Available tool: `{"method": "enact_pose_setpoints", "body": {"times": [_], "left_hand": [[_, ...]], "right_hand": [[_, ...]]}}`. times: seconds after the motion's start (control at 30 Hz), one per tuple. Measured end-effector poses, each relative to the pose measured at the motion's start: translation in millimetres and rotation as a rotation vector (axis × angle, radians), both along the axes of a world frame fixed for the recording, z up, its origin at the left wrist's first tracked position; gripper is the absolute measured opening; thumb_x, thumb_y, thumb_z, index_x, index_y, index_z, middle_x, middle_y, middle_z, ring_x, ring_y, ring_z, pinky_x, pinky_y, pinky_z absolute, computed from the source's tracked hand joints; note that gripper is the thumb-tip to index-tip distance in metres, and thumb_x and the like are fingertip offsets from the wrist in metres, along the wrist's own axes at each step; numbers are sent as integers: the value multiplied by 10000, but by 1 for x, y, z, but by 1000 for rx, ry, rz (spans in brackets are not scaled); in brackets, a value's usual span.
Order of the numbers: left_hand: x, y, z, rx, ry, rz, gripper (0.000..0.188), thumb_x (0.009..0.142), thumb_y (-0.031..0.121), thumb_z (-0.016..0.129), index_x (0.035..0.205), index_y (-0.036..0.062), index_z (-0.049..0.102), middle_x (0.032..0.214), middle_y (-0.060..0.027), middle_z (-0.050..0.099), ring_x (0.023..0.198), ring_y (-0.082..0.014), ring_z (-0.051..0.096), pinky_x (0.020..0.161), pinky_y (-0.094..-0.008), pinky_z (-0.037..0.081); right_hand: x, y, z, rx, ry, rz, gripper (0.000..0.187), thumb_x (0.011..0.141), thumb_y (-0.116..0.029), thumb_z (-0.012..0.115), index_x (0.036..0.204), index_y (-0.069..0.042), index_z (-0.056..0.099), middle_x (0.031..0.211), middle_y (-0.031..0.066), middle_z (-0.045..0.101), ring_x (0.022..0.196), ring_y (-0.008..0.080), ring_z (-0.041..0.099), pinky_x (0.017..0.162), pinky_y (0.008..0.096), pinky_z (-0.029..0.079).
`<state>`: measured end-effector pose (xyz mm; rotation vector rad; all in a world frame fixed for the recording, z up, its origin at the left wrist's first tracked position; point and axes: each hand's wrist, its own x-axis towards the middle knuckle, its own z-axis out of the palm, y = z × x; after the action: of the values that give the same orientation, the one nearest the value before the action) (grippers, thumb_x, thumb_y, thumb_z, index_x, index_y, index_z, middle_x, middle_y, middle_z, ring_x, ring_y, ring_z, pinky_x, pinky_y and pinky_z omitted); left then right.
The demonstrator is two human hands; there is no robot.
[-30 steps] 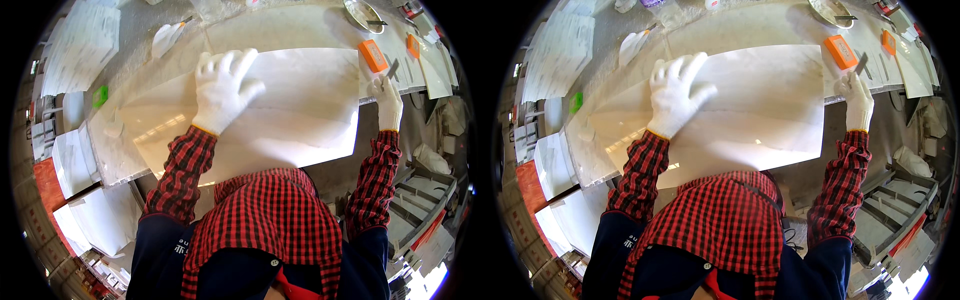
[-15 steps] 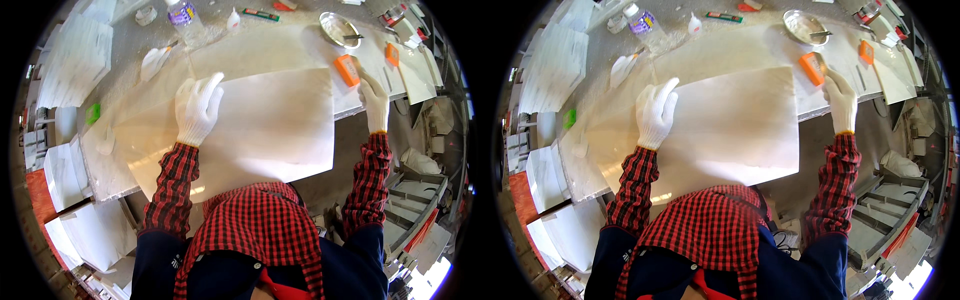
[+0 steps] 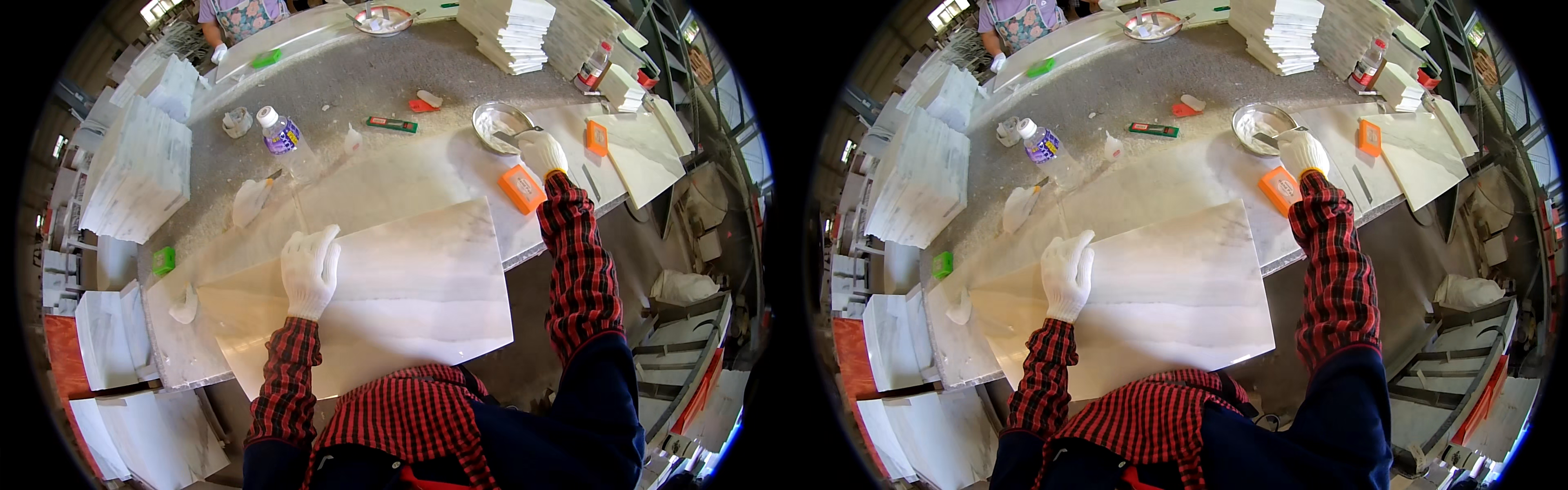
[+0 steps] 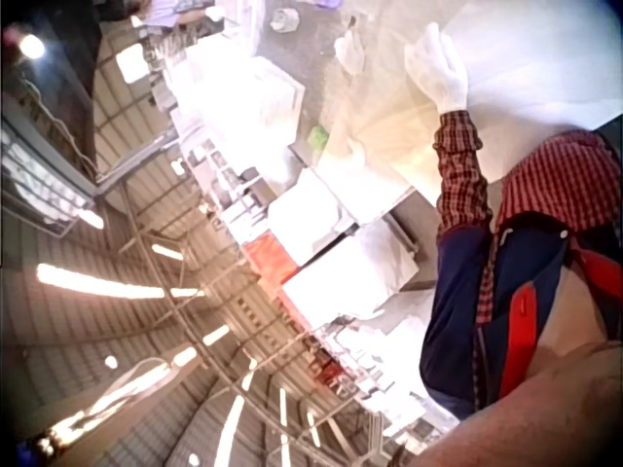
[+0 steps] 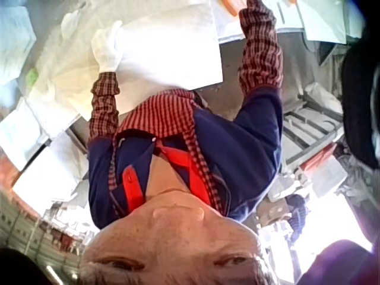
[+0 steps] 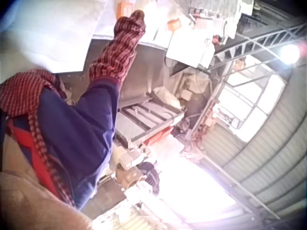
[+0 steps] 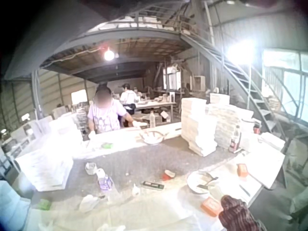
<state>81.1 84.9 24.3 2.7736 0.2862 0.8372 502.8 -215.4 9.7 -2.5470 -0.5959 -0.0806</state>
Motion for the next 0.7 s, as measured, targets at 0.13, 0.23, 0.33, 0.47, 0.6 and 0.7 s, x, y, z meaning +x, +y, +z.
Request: {"method": "enact_pose_setpoints", "body": {"times": [0.13,0.23,0.33,0.47,0.6,0.7], "left_hand": [[0,0,0,-16,6,2,226,940,152,692,1159,104,713,995,-76,716,847,-311,598,823,-439,473],[1,0,0,1,7,0,233,939,152,691,1167,103,710,996,-80,716,845,-313,601,825,-442,474],[4,0,-3,3,-7,-18,241,943,155,687,1177,105,705,990,-82,714,846,-315,602,825,-444,473],[8,0,-5,-5,-19,-37,240,950,159,679,1184,110,700,987,-82,709,863,-315,601,831,-441,469],[-1,-4,1,31,10,43,236,950,151,673,1182,115,693,984,-74,697,888,-313,590,844,-437,458],[4,-6,7,8,-26,4,234,941,127,673,1167,79,707,901,-104,671,805,-324,543,763,-449,441]], "right_hand": [[16,11,-10,-147,-32,40,298,874,-255,573,990,-110,807,791,111,746,785,290,725,768,433,558],[31,14,-24,-125,48,27,243,843,-207,602,961,-113,793,836,87,749,816,311,717,744,445,557],[56,-1,-41,-350,-306,340,261,811,-152,625,1011,-114,788,847,100,734,808,324,707,722,436,555],[65,-19,-31,-198,-138,454,241,866,-132,639,1051,-79,784,752,58,672,621,184,617,545,332,461],[-2,-10,17,444,719,59,265,944,-205,628,1105,-68,788,704,-51,594,583,16,480,505,216,366],[-14,-20,19,529,734,39,243,936,-202,641,1079,-65,782,701,-50,594,579,21,477,502,227,353]]}}
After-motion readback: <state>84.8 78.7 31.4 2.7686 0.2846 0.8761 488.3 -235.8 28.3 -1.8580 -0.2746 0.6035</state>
